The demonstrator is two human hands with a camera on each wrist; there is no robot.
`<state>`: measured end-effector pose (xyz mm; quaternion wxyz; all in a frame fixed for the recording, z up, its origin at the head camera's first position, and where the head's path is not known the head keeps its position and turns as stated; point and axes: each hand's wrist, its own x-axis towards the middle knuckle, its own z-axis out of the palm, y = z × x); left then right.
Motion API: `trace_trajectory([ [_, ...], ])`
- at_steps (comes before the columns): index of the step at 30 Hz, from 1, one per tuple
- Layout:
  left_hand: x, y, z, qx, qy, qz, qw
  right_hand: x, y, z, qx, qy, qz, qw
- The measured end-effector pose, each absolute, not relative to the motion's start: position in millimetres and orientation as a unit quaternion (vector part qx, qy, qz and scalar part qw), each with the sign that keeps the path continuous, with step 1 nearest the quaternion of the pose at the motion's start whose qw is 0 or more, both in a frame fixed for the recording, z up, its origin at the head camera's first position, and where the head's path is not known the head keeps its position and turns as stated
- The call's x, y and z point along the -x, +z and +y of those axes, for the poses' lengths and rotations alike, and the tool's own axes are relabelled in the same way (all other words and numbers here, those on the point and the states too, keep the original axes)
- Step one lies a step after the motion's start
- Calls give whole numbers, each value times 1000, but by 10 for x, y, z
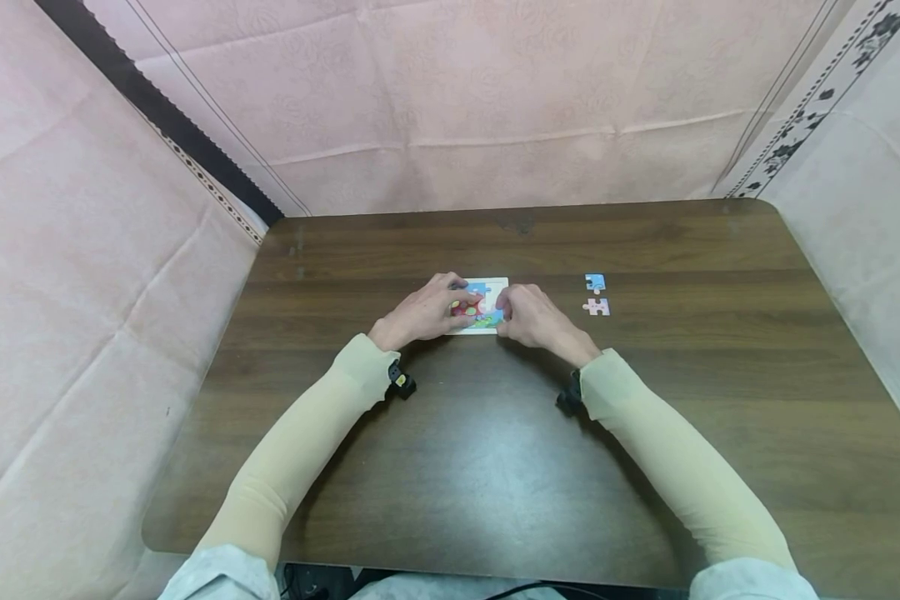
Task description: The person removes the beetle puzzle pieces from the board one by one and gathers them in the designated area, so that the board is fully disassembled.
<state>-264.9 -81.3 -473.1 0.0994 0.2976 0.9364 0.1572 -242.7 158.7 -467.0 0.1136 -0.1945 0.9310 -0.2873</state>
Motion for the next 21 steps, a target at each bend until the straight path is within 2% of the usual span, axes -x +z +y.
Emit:
trace_trajectory([
  [10, 2656, -4730, -804, -299, 150, 937, 100, 2338, -4648, 1719, 182, -315, 927, 97],
  [21, 2673, -4743, -792, -287, 135, 943, 97, 2200, -4647, 2073, 151, -314, 933, 88],
])
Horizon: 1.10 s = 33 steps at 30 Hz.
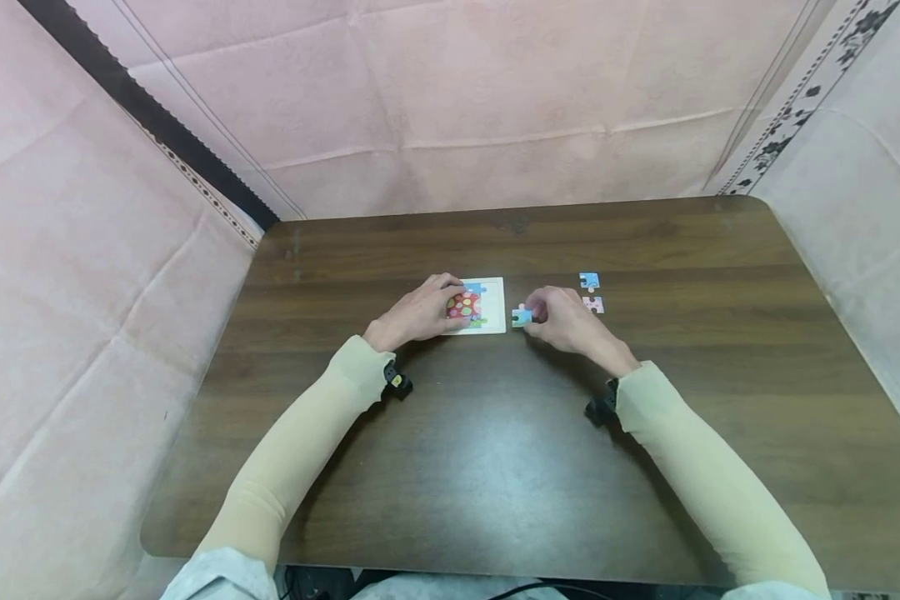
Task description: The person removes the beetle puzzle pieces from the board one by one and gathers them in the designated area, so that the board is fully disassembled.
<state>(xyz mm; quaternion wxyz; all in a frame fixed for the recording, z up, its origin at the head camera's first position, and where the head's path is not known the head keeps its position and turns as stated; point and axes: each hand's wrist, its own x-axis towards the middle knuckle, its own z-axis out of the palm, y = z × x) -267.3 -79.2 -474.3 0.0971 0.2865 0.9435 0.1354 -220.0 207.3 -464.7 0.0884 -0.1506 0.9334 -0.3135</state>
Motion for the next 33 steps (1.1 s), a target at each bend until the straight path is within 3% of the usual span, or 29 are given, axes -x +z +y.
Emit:
trace_trajectory([
  [33, 2662, -4744, -787, -286, 138, 943, 102, 1950, -4662, 3070, 120, -281, 947, 98],
])
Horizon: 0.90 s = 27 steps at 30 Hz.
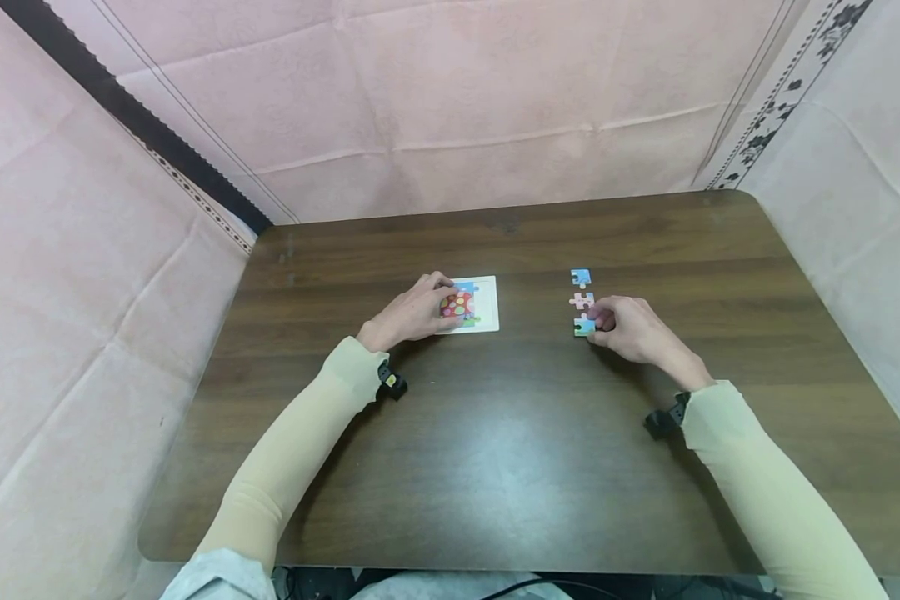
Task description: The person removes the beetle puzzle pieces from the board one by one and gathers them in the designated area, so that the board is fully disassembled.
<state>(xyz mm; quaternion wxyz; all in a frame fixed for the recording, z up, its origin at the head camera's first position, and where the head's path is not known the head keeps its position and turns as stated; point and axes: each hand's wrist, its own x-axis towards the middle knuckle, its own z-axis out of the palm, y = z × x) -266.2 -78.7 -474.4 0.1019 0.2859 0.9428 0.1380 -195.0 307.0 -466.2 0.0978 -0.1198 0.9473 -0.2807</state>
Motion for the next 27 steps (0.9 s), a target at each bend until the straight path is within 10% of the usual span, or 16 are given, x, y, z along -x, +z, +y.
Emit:
trace_trajectory([
  [27, 2662, -4754, -787, -279, 140, 945, 95, 2008, -4677, 3217, 112, -291, 941, 130],
])
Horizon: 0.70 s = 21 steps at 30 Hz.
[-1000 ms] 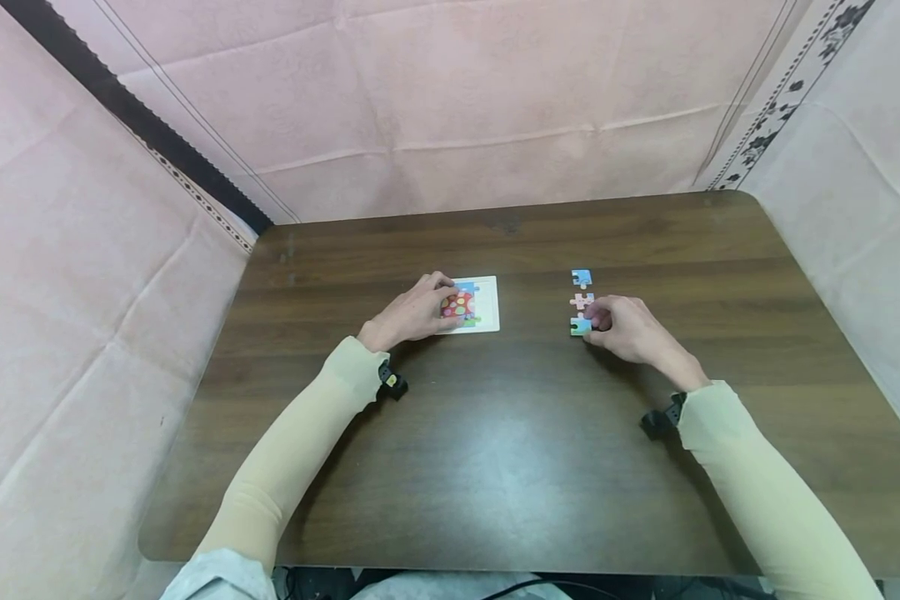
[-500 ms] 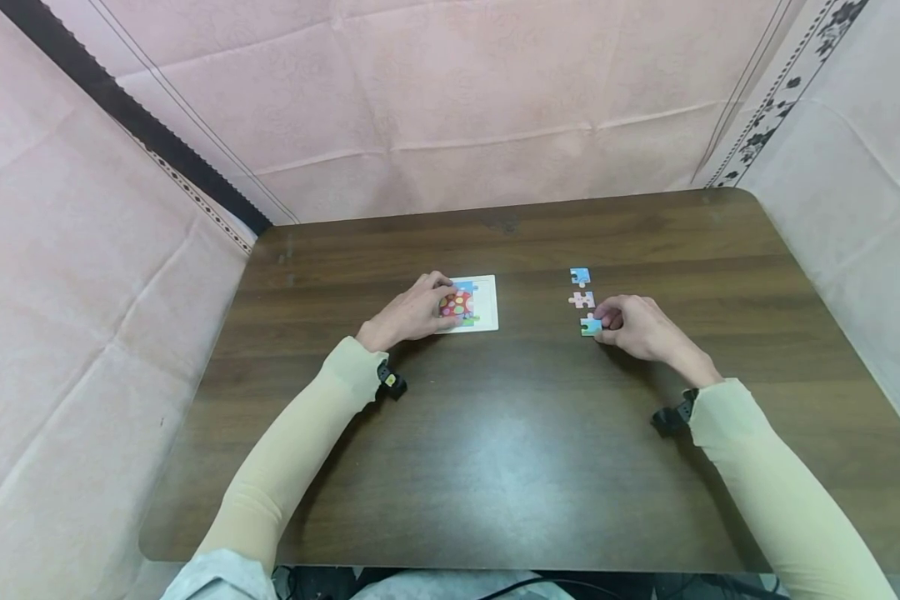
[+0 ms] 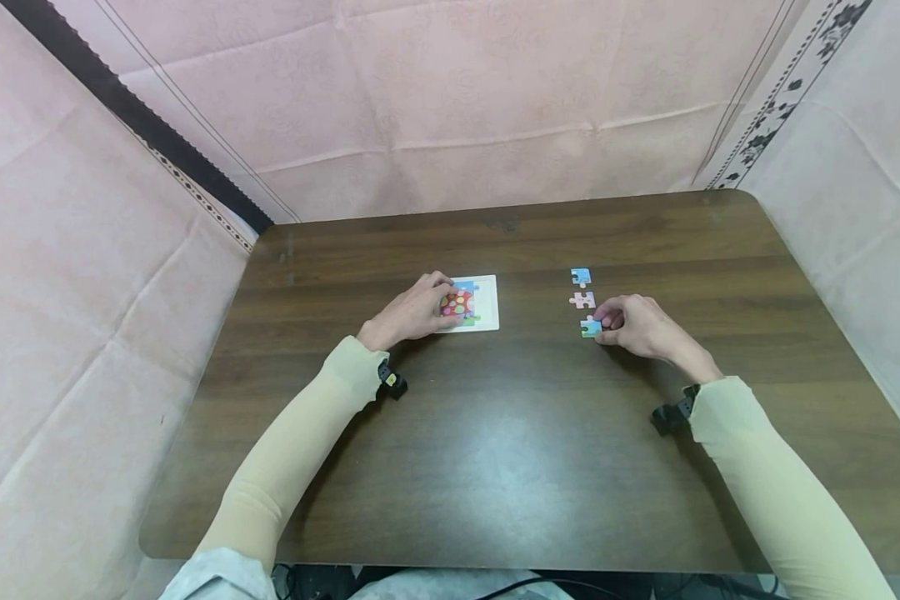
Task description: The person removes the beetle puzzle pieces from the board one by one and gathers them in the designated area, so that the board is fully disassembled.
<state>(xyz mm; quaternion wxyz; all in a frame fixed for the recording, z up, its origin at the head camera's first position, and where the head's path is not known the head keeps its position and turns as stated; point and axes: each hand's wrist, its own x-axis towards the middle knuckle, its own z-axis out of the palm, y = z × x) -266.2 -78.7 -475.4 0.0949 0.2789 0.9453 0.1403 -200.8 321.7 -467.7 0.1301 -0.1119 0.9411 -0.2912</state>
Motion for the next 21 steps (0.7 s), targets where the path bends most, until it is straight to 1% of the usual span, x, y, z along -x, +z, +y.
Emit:
trace_trajectory([
  [8, 2659, -4769, -794, -279, 141, 946, 91, 2024, -4684, 3222, 109, -292, 940, 136],
  [17, 2650, -4749, -789, -275, 144, 946, 98, 2018, -4682, 3223, 113, -291, 941, 130],
  [21, 2645, -4739, -790, -276, 144, 945, 97, 2013, -4663, 3215, 107, -288, 945, 116],
])
